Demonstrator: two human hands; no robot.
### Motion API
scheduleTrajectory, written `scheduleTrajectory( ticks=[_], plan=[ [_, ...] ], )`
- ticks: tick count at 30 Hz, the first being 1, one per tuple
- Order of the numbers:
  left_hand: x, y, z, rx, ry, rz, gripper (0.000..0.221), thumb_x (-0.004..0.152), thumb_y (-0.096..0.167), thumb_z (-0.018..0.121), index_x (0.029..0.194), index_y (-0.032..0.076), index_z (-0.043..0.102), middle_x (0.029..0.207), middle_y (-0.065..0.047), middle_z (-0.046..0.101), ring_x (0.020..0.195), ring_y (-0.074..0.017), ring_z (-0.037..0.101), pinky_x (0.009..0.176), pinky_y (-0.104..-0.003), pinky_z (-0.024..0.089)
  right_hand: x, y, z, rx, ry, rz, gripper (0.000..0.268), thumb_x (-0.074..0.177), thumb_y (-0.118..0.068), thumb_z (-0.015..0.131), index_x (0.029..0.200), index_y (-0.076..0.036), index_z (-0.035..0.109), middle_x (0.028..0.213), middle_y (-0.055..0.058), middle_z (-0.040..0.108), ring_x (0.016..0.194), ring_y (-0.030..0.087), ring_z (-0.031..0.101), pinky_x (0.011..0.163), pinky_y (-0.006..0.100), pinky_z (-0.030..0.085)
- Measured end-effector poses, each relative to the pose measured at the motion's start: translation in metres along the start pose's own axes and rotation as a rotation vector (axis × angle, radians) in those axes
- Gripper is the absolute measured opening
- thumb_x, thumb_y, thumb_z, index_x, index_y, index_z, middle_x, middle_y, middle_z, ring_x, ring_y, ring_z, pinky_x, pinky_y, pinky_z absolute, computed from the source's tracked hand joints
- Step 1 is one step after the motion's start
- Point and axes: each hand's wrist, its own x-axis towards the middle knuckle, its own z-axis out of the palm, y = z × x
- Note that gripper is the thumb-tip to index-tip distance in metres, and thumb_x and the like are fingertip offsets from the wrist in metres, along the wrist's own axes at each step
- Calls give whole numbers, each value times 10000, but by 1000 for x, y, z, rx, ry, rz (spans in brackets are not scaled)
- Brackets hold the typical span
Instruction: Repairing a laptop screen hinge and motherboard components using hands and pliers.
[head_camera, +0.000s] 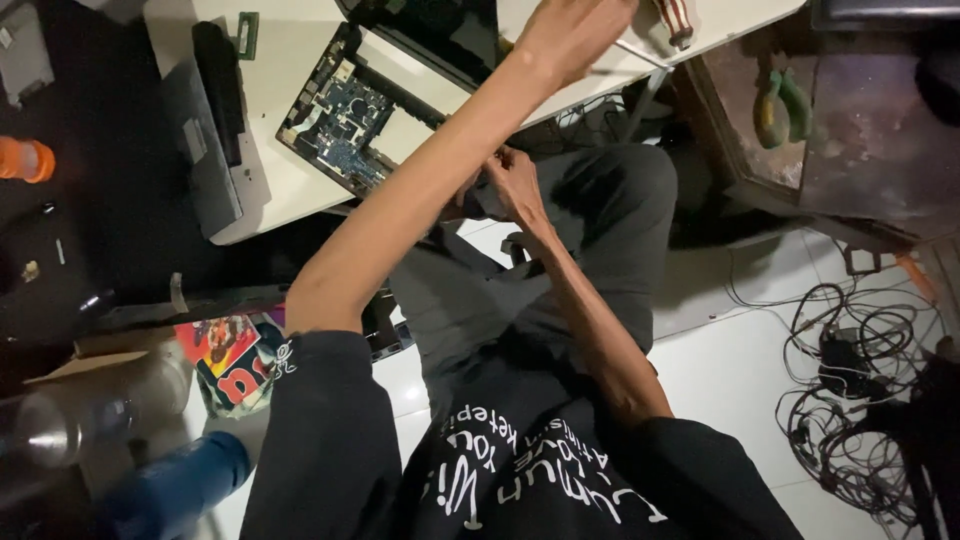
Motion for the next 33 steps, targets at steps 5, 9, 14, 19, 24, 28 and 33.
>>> scheduleTrajectory(
  ticks=[5,9,14,19,24,28,33],
  plan=[
    [-4,19,-113,-390,-62,-74,216,888,74,748,1025,50,582,985,-84,646,734,-323,727,645,-467,595,10,18,3,-41,32,45,641,866,-525,628,853,113,568,735,94,581,660,180,452,605,365,421],
    [-41,13,-187,-957,48,-87,159,896,-12,796,922,-4,639,919,-105,646,759,-233,625,727,-363,536,-3,8,2,0,25,-62,639,938,-438,547,1260,112,601,1235,212,712,1016,287,675,833,384,518],
    [-113,8,-182,-1483,304,-600,67,989,-8,681,1028,47,678,1004,-76,706,1099,-262,767,741,-236,612,-25,-62,-8,65,8,133,627,863,-584,586,822,41,603,725,51,559,687,150,461,652,298,414],
    [-146,8,-165,-1581,622,-854,96,1052,74,608,1116,7,631,1054,-134,725,1006,-239,750,855,-306,658,-25,-53,-5,57,18,70,649,887,-593,575,989,48,577,859,70,551,752,151,481,685,310,404],
    [-151,4,-138,-1323,640,-932,120,1032,70,602,1128,15,651,945,-106,731,885,-222,796,686,-247,643,-21,-42,-2,38,65,80,640,860,-655,578,764,-24,546,691,4,409,625,128,360,597,314,341],
    [-151,4,-124,-1298,649,-856,150,1046,115,607,1158,24,646,912,-104,716,843,-213,776,730,-295,666,-18,-35,-2,33,88,75,649,818,-681,601,704,-73,405,690,-8,348,637,128,353,614,306,365],
    [-157,2,-115,-1160,613,-850,155,1041,110,612,1168,28,646,907,-103,723,835,-214,792,725,-277,628,-21,-44,-3,43,63,76,626,844,-651,598,777,-30,546,732,8,432,673,143,407,659,304,391]
  ],
)
